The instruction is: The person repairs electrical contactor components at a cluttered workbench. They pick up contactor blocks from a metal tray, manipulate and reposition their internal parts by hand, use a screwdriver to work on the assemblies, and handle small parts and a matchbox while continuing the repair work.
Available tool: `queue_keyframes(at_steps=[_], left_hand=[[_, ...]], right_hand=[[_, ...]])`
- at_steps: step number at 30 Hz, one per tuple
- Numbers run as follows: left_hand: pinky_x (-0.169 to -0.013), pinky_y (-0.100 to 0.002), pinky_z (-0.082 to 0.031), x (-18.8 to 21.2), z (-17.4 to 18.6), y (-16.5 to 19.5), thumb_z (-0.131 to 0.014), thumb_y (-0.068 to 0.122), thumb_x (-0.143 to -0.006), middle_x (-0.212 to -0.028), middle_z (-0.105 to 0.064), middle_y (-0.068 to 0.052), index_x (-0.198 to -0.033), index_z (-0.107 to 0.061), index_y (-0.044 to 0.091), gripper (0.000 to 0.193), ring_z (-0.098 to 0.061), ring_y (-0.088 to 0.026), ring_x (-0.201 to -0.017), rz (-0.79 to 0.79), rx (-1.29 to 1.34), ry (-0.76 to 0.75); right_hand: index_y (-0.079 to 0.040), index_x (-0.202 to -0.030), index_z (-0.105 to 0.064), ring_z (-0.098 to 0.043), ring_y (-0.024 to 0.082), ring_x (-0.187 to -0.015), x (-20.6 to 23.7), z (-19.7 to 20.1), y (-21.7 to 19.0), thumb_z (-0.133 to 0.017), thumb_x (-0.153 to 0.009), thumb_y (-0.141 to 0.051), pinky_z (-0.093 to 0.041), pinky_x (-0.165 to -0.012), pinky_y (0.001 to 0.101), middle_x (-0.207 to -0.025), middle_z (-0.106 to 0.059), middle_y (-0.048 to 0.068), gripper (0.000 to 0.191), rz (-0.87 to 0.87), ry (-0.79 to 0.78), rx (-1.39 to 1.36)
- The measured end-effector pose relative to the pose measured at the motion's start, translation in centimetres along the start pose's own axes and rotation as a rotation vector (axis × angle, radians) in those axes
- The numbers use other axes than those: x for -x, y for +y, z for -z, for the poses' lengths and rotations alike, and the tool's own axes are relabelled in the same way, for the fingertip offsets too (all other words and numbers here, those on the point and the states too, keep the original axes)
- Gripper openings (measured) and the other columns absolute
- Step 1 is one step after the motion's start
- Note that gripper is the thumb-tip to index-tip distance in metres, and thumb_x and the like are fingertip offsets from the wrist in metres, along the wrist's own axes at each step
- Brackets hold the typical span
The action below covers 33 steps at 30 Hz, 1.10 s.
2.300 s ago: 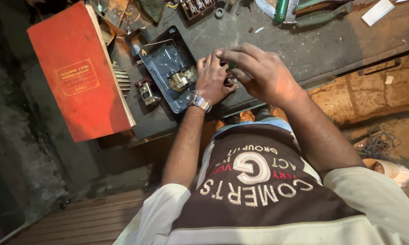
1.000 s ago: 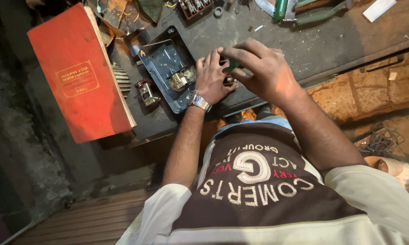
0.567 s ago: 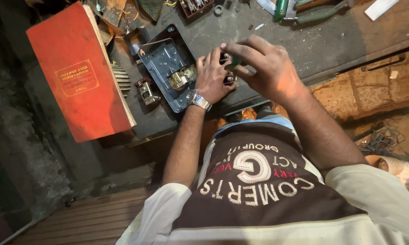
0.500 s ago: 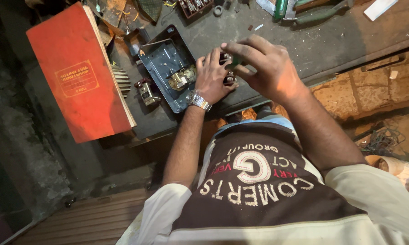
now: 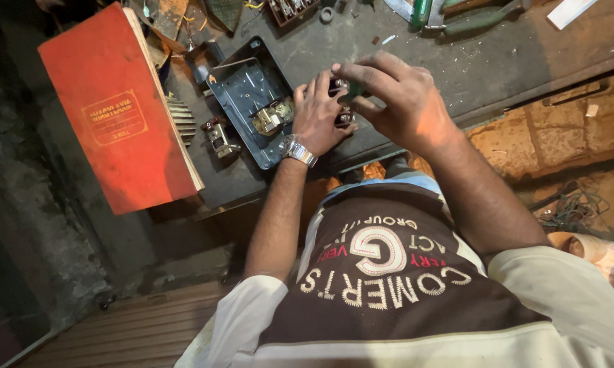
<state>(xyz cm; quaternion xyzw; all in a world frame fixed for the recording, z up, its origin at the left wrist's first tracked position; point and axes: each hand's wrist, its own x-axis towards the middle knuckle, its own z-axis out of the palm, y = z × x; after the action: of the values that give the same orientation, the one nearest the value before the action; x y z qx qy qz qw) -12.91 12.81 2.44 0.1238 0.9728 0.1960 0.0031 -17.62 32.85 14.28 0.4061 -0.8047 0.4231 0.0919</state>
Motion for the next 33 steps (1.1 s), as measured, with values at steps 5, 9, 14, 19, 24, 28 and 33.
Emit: queue_keyframes(at_steps=[5,9,14,19,24,28,33], left_hand=[[-0.106,-0.054,-0.032,-0.1,-0.6,-0.4,-0.095,0.041,-0.063,-0.144,-0.046,-0.015,-0.119,-0.067,0.019,0.067,-0.044,-0.034,-0.135,-0.018,0.003,0.026],[-0.112,-0.051,-0.031,0.0,-0.7,-0.6,-0.086,0.045,-0.081,-0.146,-0.048,-0.009,-0.123,-0.068,0.018,0.054,-0.046,-0.028,-0.138,0.023,0.075,0.000],[-0.108,-0.053,-0.031,0.0,-0.3,-0.2,-0.082,0.047,-0.069,-0.139,-0.049,-0.014,-0.131,-0.064,0.011,0.074,-0.046,-0.033,-0.131,-0.003,0.028,0.066],[-0.110,-0.053,-0.032,0.3,-0.4,0.2,-0.082,0.040,-0.074,-0.137,-0.050,-0.016,-0.135,-0.066,0.019,0.066,-0.048,-0.034,-0.131,-0.054,-0.016,0.139],[-0.114,-0.057,-0.032,0.4,-1.3,0.1,-0.083,0.040,-0.069,-0.137,-0.052,-0.017,-0.125,-0.064,0.009,0.068,-0.049,-0.037,-0.130,0.052,0.035,0.097],[-0.120,-0.057,-0.029,0.5,-1.2,0.2,-0.084,0.036,-0.070,-0.145,-0.049,-0.024,-0.121,-0.067,0.017,0.057,-0.045,-0.040,-0.139,-0.114,-0.207,0.314],[-0.109,-0.056,-0.032,-0.2,-0.5,0.5,-0.084,0.043,-0.066,-0.131,-0.054,-0.016,-0.124,-0.069,0.015,0.067,-0.048,-0.036,-0.127,-0.047,-0.032,0.171]], right_hand=[[-0.012,-0.137,-0.068,-0.071,0.027,-0.094,0.0,0.1,-0.3,-0.087,-0.087,-0.007,-0.060,-0.081,0.0372,-0.115,-0.068,0.012,0.053,0.037,-0.031,-0.023],[-0.018,-0.131,-0.070,-0.069,0.026,-0.101,-0.3,0.4,-1.0,-0.090,-0.082,-0.012,-0.058,-0.086,0.0375,-0.115,-0.064,0.014,0.053,0.081,-0.021,-0.212],[-0.005,-0.134,-0.067,-0.069,0.030,-0.116,-1.1,1.6,-1.5,-0.074,-0.091,0.005,-0.056,-0.102,0.0396,-0.127,-0.069,0.011,0.045,0.066,-0.141,-0.435],[-0.006,-0.121,-0.071,-0.066,0.030,-0.111,-1.0,2.1,-1.6,-0.079,-0.083,0.001,-0.054,-0.094,0.0381,-0.128,-0.061,0.015,0.039,0.008,-0.123,-0.427],[-0.003,-0.122,-0.072,-0.065,0.030,-0.119,-0.7,1.9,-1.4,-0.076,-0.081,0.001,-0.050,-0.101,0.0433,-0.132,-0.067,0.012,0.041,0.016,-0.095,-0.347],[-0.006,-0.114,-0.072,-0.059,0.035,-0.130,-0.6,1.6,-1.6,-0.080,-0.086,-0.009,-0.047,-0.110,0.0465,-0.136,-0.062,0.019,0.029,-0.033,-0.082,-0.384],[-0.008,-0.123,-0.073,-0.061,0.033,-0.128,-0.5,0.9,-1.3,-0.073,-0.086,-0.005,-0.049,-0.110,0.0459,-0.129,-0.070,0.012,0.037,-0.044,-0.121,-0.456]])
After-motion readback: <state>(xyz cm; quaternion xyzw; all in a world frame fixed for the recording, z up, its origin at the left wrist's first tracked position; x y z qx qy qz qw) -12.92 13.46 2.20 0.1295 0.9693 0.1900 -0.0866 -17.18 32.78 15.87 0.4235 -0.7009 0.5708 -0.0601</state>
